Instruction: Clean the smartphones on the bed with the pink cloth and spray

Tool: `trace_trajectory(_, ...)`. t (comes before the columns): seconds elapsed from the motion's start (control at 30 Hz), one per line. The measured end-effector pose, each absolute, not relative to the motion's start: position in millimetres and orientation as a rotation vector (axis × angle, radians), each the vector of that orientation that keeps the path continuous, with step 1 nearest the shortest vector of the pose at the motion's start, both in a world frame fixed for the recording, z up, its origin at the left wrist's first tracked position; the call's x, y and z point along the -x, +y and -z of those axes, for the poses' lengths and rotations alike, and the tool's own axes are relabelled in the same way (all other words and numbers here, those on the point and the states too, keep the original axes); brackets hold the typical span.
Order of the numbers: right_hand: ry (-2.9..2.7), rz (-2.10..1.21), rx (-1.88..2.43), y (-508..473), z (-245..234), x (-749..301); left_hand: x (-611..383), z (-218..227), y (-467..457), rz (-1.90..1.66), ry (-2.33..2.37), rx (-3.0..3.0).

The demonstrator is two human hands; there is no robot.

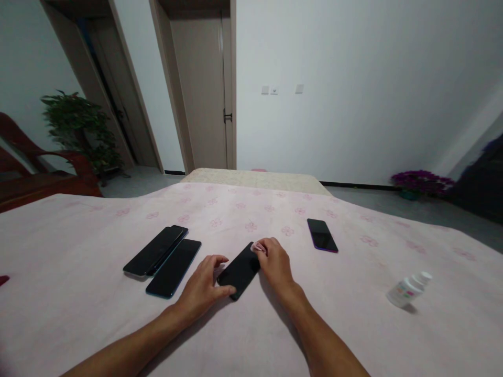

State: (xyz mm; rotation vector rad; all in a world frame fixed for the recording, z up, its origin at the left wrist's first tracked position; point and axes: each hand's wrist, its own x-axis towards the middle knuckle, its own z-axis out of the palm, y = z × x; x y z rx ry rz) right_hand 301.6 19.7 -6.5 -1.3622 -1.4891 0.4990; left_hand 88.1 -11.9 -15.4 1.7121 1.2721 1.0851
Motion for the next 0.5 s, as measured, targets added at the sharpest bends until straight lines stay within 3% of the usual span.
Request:
trace_trajectory(0.17, -1.713, -0.177, 1.468, 25, 18, -321, -90, 18, -18, -0.932, 1.359, -2.019)
trace_trajectory(0.5, -1.958, -0.351, 1.341, 12, 13, -289, -94, 18, -20, -0.839, 1.439, -2.235)
